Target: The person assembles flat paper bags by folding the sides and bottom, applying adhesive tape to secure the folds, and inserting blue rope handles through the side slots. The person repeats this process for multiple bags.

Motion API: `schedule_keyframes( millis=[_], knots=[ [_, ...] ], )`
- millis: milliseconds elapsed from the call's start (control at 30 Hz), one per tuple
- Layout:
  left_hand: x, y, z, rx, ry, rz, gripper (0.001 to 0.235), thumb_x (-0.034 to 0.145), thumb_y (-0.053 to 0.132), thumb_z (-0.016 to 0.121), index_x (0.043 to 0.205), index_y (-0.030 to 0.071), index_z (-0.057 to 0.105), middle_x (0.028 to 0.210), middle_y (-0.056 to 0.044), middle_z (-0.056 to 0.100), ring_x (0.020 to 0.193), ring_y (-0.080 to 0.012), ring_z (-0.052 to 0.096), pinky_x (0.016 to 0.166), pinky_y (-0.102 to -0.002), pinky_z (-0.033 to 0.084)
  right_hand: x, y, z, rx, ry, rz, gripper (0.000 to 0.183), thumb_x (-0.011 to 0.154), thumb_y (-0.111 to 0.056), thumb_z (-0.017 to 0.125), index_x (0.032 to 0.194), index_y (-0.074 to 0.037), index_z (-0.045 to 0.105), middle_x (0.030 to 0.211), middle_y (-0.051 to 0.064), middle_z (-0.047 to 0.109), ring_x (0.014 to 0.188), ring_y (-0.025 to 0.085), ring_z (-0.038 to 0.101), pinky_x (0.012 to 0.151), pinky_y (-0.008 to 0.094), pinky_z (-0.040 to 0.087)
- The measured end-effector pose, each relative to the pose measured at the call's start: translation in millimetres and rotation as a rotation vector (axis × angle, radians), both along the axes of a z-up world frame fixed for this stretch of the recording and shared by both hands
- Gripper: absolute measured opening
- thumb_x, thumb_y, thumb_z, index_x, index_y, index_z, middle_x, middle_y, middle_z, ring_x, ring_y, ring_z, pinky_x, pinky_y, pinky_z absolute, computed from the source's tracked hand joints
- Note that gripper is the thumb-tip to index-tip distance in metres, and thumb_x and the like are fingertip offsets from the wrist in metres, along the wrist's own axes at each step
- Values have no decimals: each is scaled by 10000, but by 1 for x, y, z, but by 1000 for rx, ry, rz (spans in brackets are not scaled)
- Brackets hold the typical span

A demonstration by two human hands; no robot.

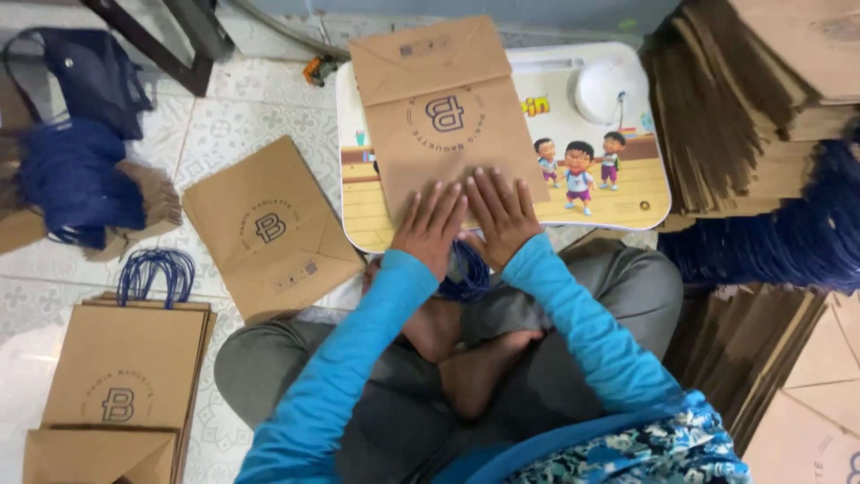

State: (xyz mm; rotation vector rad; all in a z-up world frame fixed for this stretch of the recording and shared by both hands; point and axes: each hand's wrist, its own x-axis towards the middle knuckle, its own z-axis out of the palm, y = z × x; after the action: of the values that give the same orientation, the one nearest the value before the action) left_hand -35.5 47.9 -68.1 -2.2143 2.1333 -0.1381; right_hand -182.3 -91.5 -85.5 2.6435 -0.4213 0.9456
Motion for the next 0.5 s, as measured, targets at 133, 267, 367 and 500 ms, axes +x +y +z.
schedule_keyframes(
  millis=[133,267,367,500],
  knots=[
    [-2,-4,-15,-76,9,26,836,1023,167,555,1658,39,26,1723,-206,-28,1582,-448,17,1331,-589,69,-1,-5,-12,57,7,-16,831,1007,-653,428,1629,-105,377,1653,136,402,1523,374,344,1242,586,156],
    [31,5,0,-34,88,-121,983,948,173,678,1680,194,23,1743,-56,-13,1595,-374,62,1319,-578,153,-19,-37,-17,200,174,183,801,1000,-701,362,1651,-237,328,1706,-9,307,1573,290,238,1245,557,166],
    [23,4,-1,36,127,-99,963,964,84,603,1682,230,-23,1745,-23,-50,1601,-351,23,1329,-589,117,-15,-41,-28,191,223,204,842,963,-743,369,1651,-261,317,1713,-32,284,1582,271,207,1238,551,160],
    [-3,-27,-77,-161,23,162,807,1014,153,558,1675,110,98,1741,-152,48,1593,-393,97,1306,-615,142,2,1,-13,232,319,-100,1335,680,-492,847,1678,-130,38,1718,178,70,1561,452,69,1236,657,155]
  ],
)
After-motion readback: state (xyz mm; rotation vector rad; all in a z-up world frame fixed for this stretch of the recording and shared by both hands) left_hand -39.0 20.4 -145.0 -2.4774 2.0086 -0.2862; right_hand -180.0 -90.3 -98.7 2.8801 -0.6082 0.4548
